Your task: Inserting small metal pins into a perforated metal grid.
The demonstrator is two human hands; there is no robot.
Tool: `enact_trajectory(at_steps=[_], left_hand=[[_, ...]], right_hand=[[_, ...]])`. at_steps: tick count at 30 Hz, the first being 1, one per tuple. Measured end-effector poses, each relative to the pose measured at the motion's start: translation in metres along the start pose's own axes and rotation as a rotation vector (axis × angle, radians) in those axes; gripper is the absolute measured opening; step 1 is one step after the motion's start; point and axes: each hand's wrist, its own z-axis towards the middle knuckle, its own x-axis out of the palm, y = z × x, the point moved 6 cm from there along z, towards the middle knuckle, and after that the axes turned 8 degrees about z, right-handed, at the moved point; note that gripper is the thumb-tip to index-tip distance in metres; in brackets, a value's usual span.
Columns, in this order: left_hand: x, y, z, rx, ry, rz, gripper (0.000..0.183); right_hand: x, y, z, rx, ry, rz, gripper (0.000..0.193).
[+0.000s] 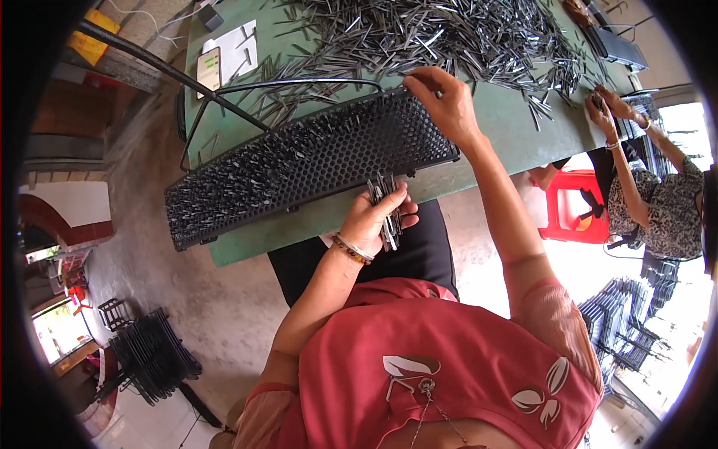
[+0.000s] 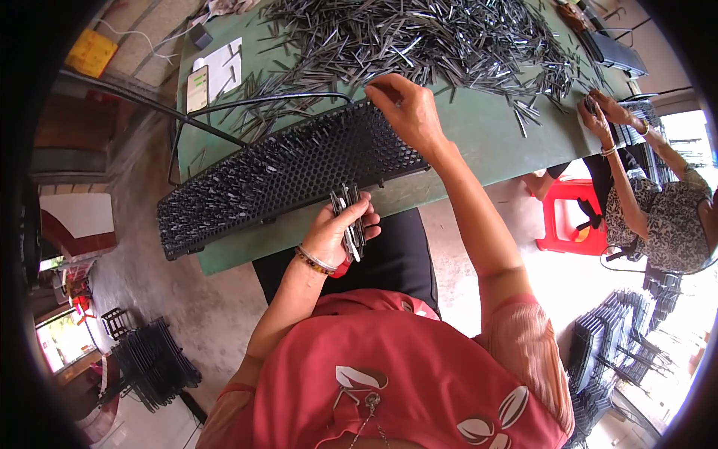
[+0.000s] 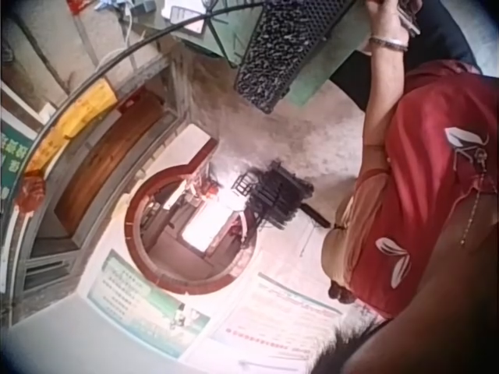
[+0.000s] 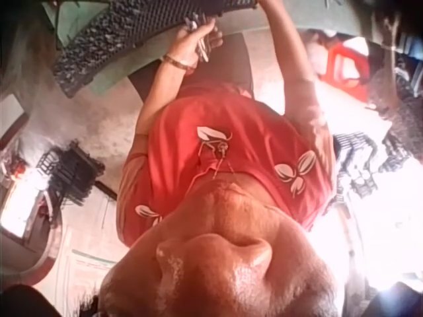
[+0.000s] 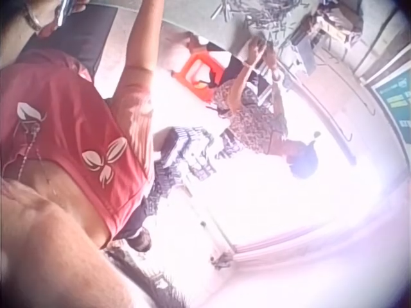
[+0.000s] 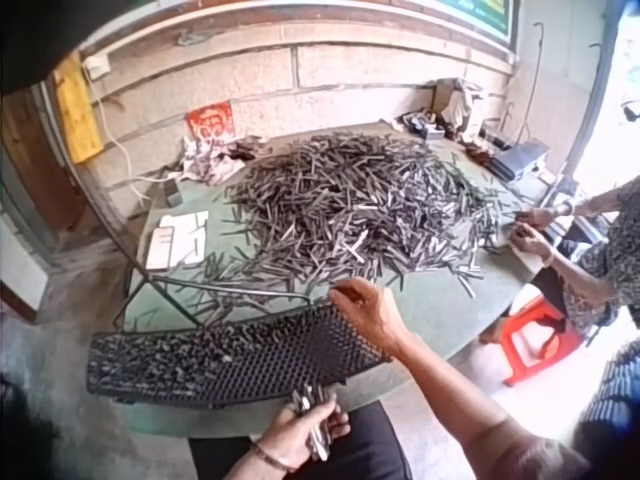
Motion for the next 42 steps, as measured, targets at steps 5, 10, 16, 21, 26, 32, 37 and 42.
enact_trajectory(at_steps=[5,10,16,21,26,32,37,42], left_hand=[[-0.003,0.003,-0.001,0.002,0.023,0.013,0.015],[-0.003,0.005,-0.002,-0.018,0.022,0.002,0.014],[-0.005,0.007,-0.003,-0.048,0.030,0.021,0.015],[-0.005,0.008,-0.004,-0.056,0.036,0.022,0.017],[-0.003,0.009,-0.005,-0.066,0.058,0.027,0.019],[0.002,0.009,-0.007,-0.064,0.086,0.026,0.020],[-0.003,0.012,-0.005,-0.069,0.090,0.041,0.022],[-0.001,0.006,-0.006,-0.065,0.159,-0.037,0.024]], right_hand=[[0.009,-0.008,0.003,-0.038,0.068,-0.089,0.020],[0.010,-0.007,0.002,-0.117,0.132,-0.137,0.019],[0.016,-0.012,-0.001,-0.141,0.129,-0.099,0.018],[0.016,-0.008,-0.006,-0.307,0.115,-0.202,0.019],[0.017,-0.003,-0.009,-0.317,0.125,-0.225,0.020],[0.019,-0.003,-0.011,-0.343,0.086,-0.224,0.019],[0.017,-0.005,-0.013,-0.317,0.013,-0.269,0.018],[0.017,0.005,-0.017,-0.396,0.007,-0.351,0.017]])
